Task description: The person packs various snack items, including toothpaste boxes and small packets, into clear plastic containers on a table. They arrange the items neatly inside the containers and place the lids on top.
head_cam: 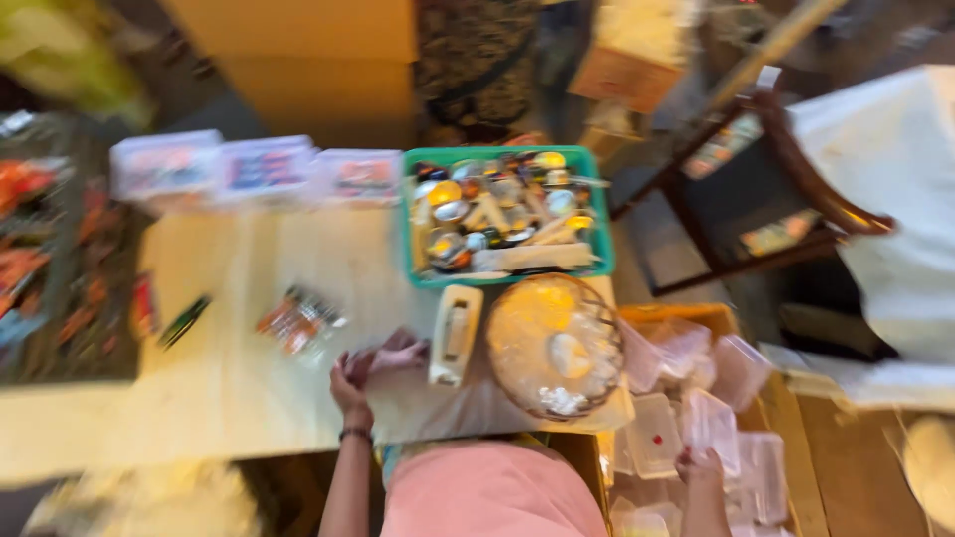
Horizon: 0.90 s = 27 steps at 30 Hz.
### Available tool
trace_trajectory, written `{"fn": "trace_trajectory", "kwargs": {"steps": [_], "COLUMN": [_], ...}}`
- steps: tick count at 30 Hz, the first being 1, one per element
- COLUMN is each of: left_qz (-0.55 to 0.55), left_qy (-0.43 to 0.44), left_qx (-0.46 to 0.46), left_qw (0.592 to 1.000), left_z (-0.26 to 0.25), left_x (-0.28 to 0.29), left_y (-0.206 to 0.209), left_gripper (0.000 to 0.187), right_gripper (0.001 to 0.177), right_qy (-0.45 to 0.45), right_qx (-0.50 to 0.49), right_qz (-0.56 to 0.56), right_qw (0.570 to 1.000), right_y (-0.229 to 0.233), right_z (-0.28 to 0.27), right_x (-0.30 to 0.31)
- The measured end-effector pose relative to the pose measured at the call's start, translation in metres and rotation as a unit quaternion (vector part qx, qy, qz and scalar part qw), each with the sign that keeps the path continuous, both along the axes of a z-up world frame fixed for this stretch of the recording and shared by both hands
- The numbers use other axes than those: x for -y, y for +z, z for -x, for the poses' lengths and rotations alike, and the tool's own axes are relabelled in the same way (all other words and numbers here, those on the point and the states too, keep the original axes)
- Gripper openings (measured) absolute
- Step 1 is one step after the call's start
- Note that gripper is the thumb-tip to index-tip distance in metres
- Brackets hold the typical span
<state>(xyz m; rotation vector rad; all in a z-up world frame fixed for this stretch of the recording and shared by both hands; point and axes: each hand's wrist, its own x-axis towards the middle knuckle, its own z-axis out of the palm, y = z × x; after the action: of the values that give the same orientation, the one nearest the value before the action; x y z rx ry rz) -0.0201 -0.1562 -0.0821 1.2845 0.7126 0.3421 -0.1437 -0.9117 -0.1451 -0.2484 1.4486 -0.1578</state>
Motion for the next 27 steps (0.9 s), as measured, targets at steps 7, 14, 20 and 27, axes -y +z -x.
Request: {"fn": "trace_trajectory", "kwargs": {"steps": [7,14,20,27], "left_qz": [0.46,0.352,-0.024,0.225], "left_qy": [0.246,0.348,0.391,-0.172], "left_qx": [-0.007,-0.068,-0.021,0.154], "left_qw": [0.853,0.866,0.92,0.947], "left_z": [-0.016,-0.011,-0.024,-0.054], "left_x": [-0.083,-0.168,-0.241,-0.204], "left_y": [-0.066,-0.069,-0.011,0.097], "left_gripper": [0.057,0.019,0.031,0.064], "right_gripper": [0.033,0.023,0.024,0.057], "right_qy": [-0.007,-0.003,0.148,0.343], "right_qx": [0.02,0.215,0.239,0.411], "right_qz": [0.087,0.35,0.473,0.317], "right_qw": [0.996,0.912,0.835,0.783], "right_y": [0.007,-0.002,0.19,0.175], "right_z": [-0.012,-0.018,-0.138,-0.169], "right_x": [-0.065,-0.162,-0.429,-0.662]}}
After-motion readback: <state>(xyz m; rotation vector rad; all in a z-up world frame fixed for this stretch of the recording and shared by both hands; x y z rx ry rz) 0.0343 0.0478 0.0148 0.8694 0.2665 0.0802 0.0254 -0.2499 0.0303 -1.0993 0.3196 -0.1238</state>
